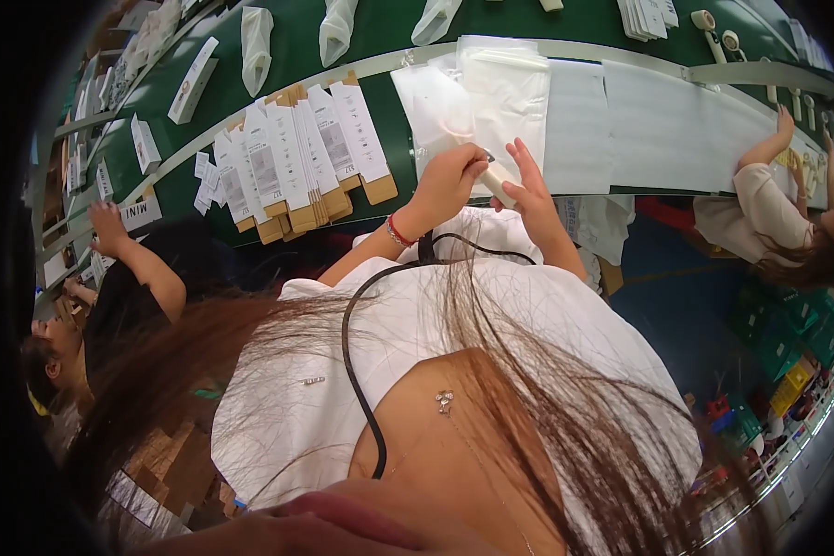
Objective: Packaging small electronic products into plastic bags and organizing them with shipping labels on an assembly line.
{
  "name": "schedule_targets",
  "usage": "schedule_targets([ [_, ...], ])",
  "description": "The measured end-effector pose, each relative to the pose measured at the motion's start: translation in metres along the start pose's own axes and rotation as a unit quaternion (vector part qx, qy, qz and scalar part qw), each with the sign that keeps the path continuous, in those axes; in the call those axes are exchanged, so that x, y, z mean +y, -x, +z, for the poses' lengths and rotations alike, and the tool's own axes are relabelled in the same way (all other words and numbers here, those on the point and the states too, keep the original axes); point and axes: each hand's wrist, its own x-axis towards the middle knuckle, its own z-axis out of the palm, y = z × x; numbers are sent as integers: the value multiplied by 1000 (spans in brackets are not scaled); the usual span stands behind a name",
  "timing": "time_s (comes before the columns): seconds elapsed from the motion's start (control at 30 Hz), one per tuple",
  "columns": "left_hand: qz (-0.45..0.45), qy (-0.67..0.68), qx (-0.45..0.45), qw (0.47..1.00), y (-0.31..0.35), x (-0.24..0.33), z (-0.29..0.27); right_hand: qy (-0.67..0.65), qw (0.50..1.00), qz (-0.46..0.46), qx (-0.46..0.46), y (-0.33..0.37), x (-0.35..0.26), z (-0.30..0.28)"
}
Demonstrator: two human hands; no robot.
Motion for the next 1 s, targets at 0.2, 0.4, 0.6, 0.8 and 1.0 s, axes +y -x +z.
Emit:
schedule_targets([
  [0.2, 78, 42, -45, 995, -10, 41, 6, -59, 993, -84, -62, -14, -26, -13],
  [0.4, 139, 151, -60, 977, -36, 66, 14, 346, 908, -190, -140, -33, -37, -42],
  [0.6, 114, 262, -98, 953, -58, 39, 19, 247, 937, -118, -215, -75, -84, -65],
  [0.8, 72, -220, -192, 954, -34, -92, 47, 508, 783, -348, -86, -166, -134, -67],
  [1.0, 189, -315, -101, 925, -23, -109, 51, 761, 644, -77, 17, -284, -136, -69],
])
